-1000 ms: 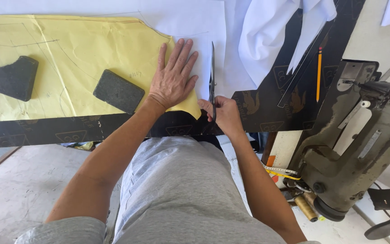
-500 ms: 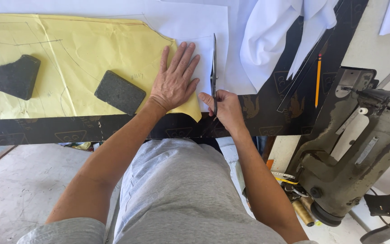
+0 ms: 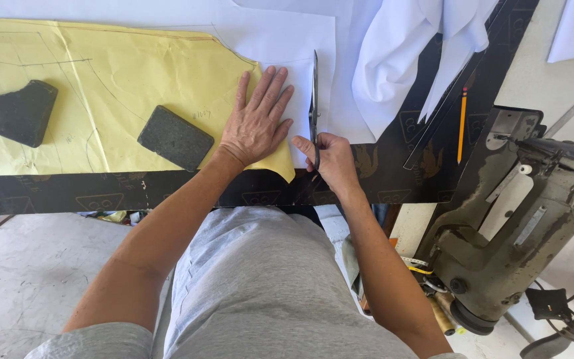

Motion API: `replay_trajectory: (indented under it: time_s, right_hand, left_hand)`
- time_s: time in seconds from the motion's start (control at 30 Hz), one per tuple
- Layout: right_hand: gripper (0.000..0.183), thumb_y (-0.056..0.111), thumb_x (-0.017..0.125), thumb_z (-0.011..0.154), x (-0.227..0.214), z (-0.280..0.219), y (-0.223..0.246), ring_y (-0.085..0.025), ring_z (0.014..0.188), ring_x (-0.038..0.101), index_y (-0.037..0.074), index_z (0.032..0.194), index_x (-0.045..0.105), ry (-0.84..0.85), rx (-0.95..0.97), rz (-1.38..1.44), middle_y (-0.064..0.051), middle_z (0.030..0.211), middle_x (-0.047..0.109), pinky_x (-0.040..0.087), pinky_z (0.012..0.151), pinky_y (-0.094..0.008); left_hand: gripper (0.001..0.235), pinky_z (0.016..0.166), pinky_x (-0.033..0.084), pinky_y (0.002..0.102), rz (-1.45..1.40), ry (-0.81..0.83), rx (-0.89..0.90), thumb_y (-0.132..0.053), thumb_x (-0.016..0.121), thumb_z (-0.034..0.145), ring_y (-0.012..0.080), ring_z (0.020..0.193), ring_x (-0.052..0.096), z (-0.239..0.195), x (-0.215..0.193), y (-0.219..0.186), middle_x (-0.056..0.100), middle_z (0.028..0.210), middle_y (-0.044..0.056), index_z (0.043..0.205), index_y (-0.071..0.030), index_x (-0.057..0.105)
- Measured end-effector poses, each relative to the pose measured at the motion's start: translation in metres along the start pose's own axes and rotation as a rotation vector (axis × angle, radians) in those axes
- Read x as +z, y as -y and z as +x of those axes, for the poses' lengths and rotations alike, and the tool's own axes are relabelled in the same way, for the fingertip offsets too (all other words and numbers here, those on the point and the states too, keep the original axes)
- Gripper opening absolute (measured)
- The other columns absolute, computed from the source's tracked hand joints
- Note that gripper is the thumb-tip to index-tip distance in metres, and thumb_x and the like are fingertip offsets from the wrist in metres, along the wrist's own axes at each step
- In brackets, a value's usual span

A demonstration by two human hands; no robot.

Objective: Cutting fabric pieces using a paper pattern and scissors, followed by folding and organizing the cut materials on a workbench.

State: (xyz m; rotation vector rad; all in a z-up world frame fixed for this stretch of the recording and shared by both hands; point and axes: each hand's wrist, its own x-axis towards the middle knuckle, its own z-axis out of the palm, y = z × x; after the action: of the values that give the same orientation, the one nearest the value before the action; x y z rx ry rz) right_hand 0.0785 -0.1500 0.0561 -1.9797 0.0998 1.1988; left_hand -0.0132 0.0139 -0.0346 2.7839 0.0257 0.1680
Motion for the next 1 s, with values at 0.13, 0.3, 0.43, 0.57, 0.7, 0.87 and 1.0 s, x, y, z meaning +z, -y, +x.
replay_trajectory:
  time_s: [0.13,0.3,0.43,0.57,0.7,0.87,1.0]
  right_hand:
    - [0.05,0.044,0.081,0.084,0.002,0.001,0.003,-0.01,0.047,0.049,0.012,0.061,0.05,-0.019,0.026,-0.042,-0.005,0.052,0.058,0.041,0.051,-0.025]
    - [0.05,0.039,0.081,0.085,0.002,0.004,-0.004,-0.011,0.042,0.049,0.01,0.058,0.05,-0.023,-0.082,-0.025,-0.005,0.047,0.055,0.043,0.047,-0.026]
    - [0.047,0.04,0.085,0.087,-0.014,0.006,-0.017,-0.015,0.043,0.061,0.005,0.065,0.062,-0.028,-0.068,0.051,-0.008,0.05,0.058,0.044,0.04,-0.021]
    - [0.048,0.047,0.081,0.087,-0.053,0.012,-0.007,-0.018,0.044,0.063,0.005,0.069,0.066,0.222,0.019,0.024,-0.01,0.051,0.061,0.044,0.041,-0.021]
    - [0.047,0.051,0.079,0.086,-0.101,0.058,0.011,-0.015,0.048,0.063,0.008,0.073,0.068,0.41,-0.038,-0.186,-0.004,0.055,0.062,0.039,0.043,-0.018]
    - [0.041,0.037,0.088,0.077,-0.136,0.102,0.103,-0.02,0.05,0.063,0.002,0.071,0.068,0.503,-0.09,-0.667,-0.011,0.053,0.062,0.044,0.047,-0.026]
    - [0.043,0.04,0.09,0.074,-0.138,0.127,0.161,-0.029,0.055,0.065,0.002,0.069,0.071,0.588,-0.193,-1.211,-0.016,0.052,0.064,0.048,0.057,-0.037]
  left_hand:
    - [0.058,0.124,0.015,0.065,-0.009,-0.011,-0.008,-0.036,0.054,0.111,0.0383,0.156,0.021,-0.001,0.001,0.001,0.028,0.168,0.021,0.157,0.0,0.051]
    - [0.055,0.124,0.018,0.065,-0.014,-0.048,-0.006,-0.034,0.057,0.109,0.0384,0.155,0.025,-0.001,0.001,0.001,0.031,0.167,0.021,0.152,0.0,0.056]
    - [0.061,0.127,0.008,0.062,-0.051,-0.079,-0.106,-0.043,0.058,0.102,0.0309,0.158,0.022,-0.001,0.02,-0.003,0.026,0.171,0.011,0.154,-0.013,0.048]
    - [0.054,0.125,0.013,0.064,-0.086,-0.134,-0.228,-0.024,0.059,0.093,0.034,0.155,0.027,0.005,0.014,-0.023,0.035,0.165,0.015,0.144,-0.009,0.057]
    - [0.051,0.124,0.012,0.066,-0.075,-0.184,-0.422,-0.017,0.056,0.091,0.0358,0.155,0.029,0.014,0.017,-0.05,0.038,0.163,0.016,0.142,-0.008,0.06]
    - [0.054,0.125,0.008,0.065,-0.059,-0.185,-0.513,-0.024,0.052,0.096,0.0341,0.157,0.024,0.016,0.029,-0.06,0.033,0.167,0.014,0.149,-0.011,0.053]
    - [0.057,0.126,0.006,0.062,-0.053,-0.174,-0.519,-0.029,0.049,0.099,0.0316,0.159,0.021,0.016,0.038,-0.06,0.028,0.17,0.011,0.154,-0.015,0.047]
